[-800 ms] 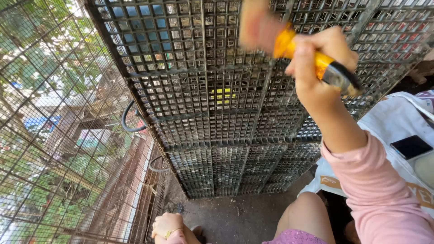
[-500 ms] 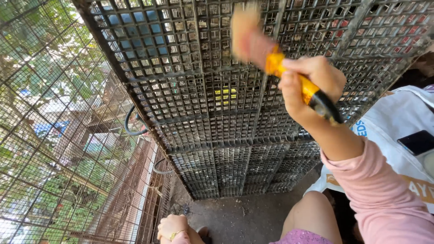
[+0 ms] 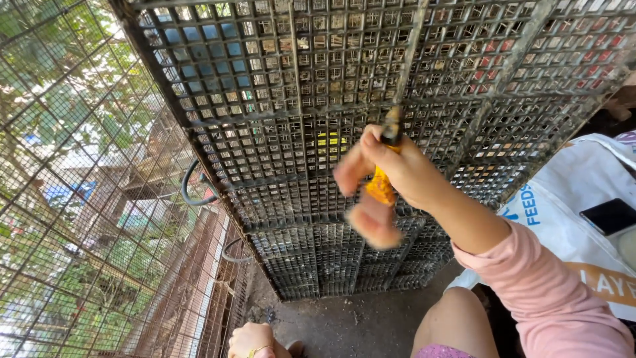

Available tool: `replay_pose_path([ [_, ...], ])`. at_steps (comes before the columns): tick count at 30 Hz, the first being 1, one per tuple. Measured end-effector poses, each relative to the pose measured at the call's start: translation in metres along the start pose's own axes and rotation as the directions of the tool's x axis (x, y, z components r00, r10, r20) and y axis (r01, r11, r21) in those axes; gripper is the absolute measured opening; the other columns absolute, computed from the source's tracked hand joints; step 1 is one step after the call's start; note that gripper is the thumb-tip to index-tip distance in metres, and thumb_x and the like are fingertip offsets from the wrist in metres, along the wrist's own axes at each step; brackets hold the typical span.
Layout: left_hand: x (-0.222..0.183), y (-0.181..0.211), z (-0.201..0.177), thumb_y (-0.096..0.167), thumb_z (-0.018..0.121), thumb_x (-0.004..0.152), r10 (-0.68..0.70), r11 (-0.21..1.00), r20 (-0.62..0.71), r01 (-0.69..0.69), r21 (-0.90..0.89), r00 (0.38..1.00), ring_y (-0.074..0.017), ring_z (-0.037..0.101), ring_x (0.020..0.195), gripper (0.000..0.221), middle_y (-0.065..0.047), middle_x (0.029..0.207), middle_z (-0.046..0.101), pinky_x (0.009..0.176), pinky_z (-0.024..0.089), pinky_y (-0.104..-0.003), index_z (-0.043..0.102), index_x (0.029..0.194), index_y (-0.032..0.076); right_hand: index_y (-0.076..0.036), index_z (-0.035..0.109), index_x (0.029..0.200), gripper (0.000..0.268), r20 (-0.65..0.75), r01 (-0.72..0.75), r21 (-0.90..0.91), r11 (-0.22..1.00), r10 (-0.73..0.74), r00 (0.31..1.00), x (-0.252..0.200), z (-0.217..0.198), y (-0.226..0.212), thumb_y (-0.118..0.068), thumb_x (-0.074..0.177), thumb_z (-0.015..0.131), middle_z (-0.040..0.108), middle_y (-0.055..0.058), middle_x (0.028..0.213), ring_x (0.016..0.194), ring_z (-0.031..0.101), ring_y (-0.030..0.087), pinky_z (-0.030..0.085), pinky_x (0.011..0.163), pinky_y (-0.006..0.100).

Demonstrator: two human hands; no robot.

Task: The person cleans the surface of a large cage structure by brushing off debris with a brush and wiping it by hand.

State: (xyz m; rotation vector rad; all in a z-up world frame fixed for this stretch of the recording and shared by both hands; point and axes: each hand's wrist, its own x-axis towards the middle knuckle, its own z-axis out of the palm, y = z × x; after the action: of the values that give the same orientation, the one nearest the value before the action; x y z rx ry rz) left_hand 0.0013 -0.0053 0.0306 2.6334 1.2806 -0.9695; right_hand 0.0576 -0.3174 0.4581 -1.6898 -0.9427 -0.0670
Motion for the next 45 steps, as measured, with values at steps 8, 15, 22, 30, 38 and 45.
replay_pose_path([
  [8, -0.08, -0.016, -0.071, 0.09, 0.083, 0.062, 0.16, 0.937, 0.172, -0.204, 0.284, 0.972, -0.0138, 0.063, 0.123, 0.082, 0.006, 0.119, 0.067, 0.094, 0.058, -0.034, 0.075, 0.115, 0.029, -0.008, 0.047, 0.128, 0.073, -0.147, -0.26, 0.546, 0.796, 0.397, 0.906, 0.008, -0.001, 0.034, -0.07, 0.09, 0.038, 0.046, -0.003, 0.066, 0.043, 0.04, 0.007, 0.061, 0.062, 0.037],
  [15, 0.001, 0.004, 0.008, 0.054, 0.045, 0.099, -0.006, 1.0, -0.059, 0.005, -0.024, 0.998, -0.0235, 0.066, 0.117, 0.05, -0.003, 0.121, 0.069, 0.094, 0.052, -0.049, 0.076, 0.119, 0.021, -0.008, 0.042, 0.113, 0.012, -0.233, -0.19, 0.689, 0.699, 0.463, 0.855, 0.014, 0.005, 0.028, -0.008, 0.105, 0.033, 0.058, 0.014, 0.093, 0.07, 0.058, 0.022, 0.058, 0.075, 0.043],
  [22, 0.017, 0.004, 0.022, 0.058, 0.048, 0.097, -0.003, 0.999, -0.067, 0.0, -0.041, 0.998, -0.0303, 0.063, 0.126, 0.057, -0.008, 0.133, 0.065, 0.108, 0.046, -0.059, 0.069, 0.131, 0.018, -0.015, 0.04, 0.109, 0.012, -0.346, -0.104, 0.74, 0.664, 0.509, 0.788, 0.023, 0.005, 0.027, -0.004, 0.107, 0.044, 0.052, 0.016, 0.106, 0.081, 0.064, 0.03, 0.061, 0.07, 0.047],
  [30, 0.025, 0.009, 0.027, 0.048, 0.049, 0.098, -0.009, 0.998, -0.056, 0.005, -0.062, 0.998, -0.0316, 0.063, 0.124, 0.047, -0.007, 0.135, 0.062, 0.109, 0.043, -0.061, 0.069, 0.131, 0.021, -0.007, 0.059, 0.116, 0.014, -0.336, -0.121, 0.649, 0.751, 0.425, 0.841, 0.027, 0.003, 0.018, -0.004, 0.106, 0.051, 0.06, 0.017, 0.105, 0.068, 0.067, 0.023, 0.062, 0.059, 0.035],
  [38, 0.024, 0.005, 0.037, 0.054, 0.049, 0.096, 0.018, 1.0, -0.09, -0.017, 0.008, 0.996, -0.0307, 0.063, 0.123, 0.051, -0.008, 0.134, 0.063, 0.106, 0.045, -0.06, 0.07, 0.128, 0.02, -0.002, 0.06, 0.117, 0.014, -0.369, -0.07, 0.77, 0.634, 0.533, 0.762, 0.045, 0.002, 0.012, -0.001, 0.108, 0.049, 0.064, 0.017, 0.096, 0.063, 0.067, 0.017, 0.063, 0.057, 0.025],
  [45, 0.024, -0.001, 0.037, 0.054, 0.05, 0.096, -0.001, 1.0, -0.076, 0.0, -0.01, 0.997, -0.0312, 0.063, 0.125, 0.052, -0.008, 0.135, 0.063, 0.107, 0.044, -0.061, 0.07, 0.13, 0.02, -0.008, 0.055, 0.13, 0.023, -0.394, -0.053, 0.658, 0.751, 0.403, 0.826, 0.039, -0.012, 0.059, -0.012, 0.108, 0.053, 0.065, 0.019, 0.103, 0.077, 0.073, 0.021, 0.069, 0.062, 0.036],
])
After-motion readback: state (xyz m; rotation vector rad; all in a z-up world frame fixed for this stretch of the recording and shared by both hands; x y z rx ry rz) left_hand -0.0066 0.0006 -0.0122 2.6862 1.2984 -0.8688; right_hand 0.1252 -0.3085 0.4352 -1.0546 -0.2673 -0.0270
